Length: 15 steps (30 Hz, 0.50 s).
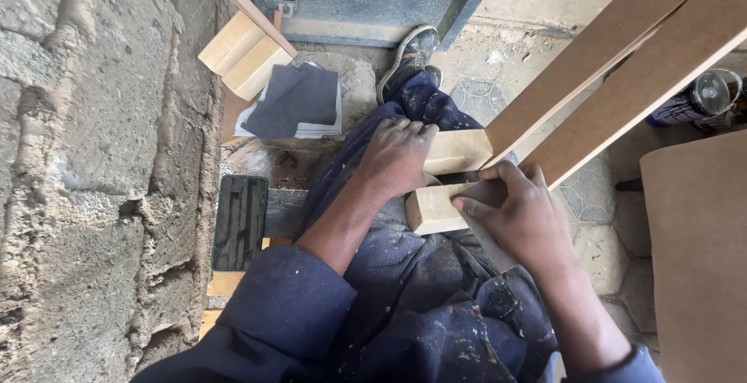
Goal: Sanding the edges and surfaces of a wooden frame component using sandpaper to smooth the finish.
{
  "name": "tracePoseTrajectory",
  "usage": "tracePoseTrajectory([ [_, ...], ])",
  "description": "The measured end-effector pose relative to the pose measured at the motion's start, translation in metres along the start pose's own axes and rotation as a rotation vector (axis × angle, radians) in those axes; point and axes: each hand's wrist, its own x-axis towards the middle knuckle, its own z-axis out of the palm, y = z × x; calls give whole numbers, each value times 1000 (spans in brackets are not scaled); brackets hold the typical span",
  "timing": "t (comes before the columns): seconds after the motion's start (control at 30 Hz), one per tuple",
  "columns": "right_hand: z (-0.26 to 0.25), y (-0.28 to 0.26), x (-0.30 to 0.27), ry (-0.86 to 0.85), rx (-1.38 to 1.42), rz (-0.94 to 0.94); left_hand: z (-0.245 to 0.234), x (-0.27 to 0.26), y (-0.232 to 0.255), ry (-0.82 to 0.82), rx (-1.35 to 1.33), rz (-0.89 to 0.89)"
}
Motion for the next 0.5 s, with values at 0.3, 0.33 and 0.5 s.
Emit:
tracePoseTrajectory([
  [0.3, 4, 1, 8, -46, -34, -68, -5, -4, -3, 14, -22, -11],
  [0.33, 3, 1, 7, -46, -33, -78, -2, -2, -5, 19, -17, -18],
  [0.5, 26, 2, 29, 58, -77, -70, 15, 4, -4, 26, 26, -12],
])
